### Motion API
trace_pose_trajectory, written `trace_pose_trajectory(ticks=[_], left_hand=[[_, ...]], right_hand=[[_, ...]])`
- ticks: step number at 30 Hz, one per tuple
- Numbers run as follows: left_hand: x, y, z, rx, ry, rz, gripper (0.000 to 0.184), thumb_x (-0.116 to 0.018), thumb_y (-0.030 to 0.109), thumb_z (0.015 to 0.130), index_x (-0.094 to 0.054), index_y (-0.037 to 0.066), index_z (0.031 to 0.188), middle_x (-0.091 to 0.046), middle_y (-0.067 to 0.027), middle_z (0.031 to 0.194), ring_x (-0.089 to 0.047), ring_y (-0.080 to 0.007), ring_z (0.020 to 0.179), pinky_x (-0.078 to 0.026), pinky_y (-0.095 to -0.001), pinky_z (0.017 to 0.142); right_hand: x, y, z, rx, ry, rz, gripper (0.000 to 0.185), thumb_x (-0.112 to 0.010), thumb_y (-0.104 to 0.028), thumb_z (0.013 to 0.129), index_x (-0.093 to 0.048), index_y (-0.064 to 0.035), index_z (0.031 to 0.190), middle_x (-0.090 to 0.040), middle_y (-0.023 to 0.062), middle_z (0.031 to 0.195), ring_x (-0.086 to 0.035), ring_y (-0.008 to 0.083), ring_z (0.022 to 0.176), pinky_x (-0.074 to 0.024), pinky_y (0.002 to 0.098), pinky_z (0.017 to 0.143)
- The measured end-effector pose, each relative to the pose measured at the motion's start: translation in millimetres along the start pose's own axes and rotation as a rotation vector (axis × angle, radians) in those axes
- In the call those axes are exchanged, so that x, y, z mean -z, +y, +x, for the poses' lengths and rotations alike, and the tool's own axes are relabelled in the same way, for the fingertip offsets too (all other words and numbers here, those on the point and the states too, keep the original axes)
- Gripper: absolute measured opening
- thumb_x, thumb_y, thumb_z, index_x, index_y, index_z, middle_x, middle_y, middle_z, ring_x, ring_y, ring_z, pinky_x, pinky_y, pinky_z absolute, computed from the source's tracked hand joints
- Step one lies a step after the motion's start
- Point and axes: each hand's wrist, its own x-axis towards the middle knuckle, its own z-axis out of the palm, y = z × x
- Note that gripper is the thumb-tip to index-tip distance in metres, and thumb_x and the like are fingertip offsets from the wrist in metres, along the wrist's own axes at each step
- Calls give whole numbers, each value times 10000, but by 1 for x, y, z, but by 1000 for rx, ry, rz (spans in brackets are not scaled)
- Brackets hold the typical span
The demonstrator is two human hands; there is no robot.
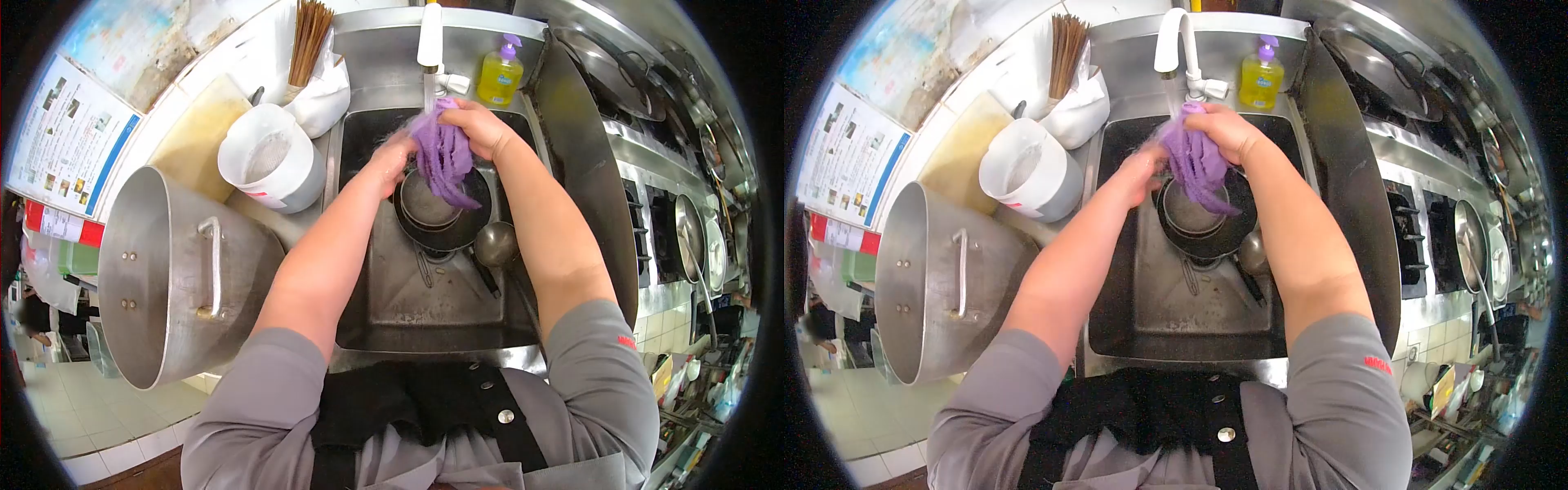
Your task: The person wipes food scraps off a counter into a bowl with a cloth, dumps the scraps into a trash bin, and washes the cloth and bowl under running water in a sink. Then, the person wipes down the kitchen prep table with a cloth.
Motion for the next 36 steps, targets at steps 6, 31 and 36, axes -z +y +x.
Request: trace_pose_trajectory(ticks=[6, 31, 36], left_hand=[[-8, 50, -33, -316, 7, 430, 360, -580, 138, 896, -617, 22, 1235, -676, -84, 1125, -610, -173, 1017, -453, -313, 938], [-27, 33, -34, -172, -173, -279, 433, -750, 292, 847, -608, 39, 1169, -677, -93, 980, -676, -230, 869, -545, -367, 780], [-19, 28, -34, -14, -343, -466, 591, -606, 542, 901, -589, 34, 1204, -679, -135, 1046, -675, -291, 897, -542, -425, 817]], right_hand=[[0, -22, 2, 32, 11, -845, 486, -735, -239, 771, -630, 1, 1179, -702, 128, 1035, -674, 204, 874, -538, 337, 816], [-37, -7, 20, 107, 500, 79, 251, -545, -16, 909, -545, -3, 1159, -637, 119, 1022, -641, 240, 877, -530, 390, 699], [-37, 0, 20, 293, 587, 61, 247, -585, -59, 905, -561, 11, 1140, -649, 127, 994, -636, 200, 816, -536, 351, 675]])
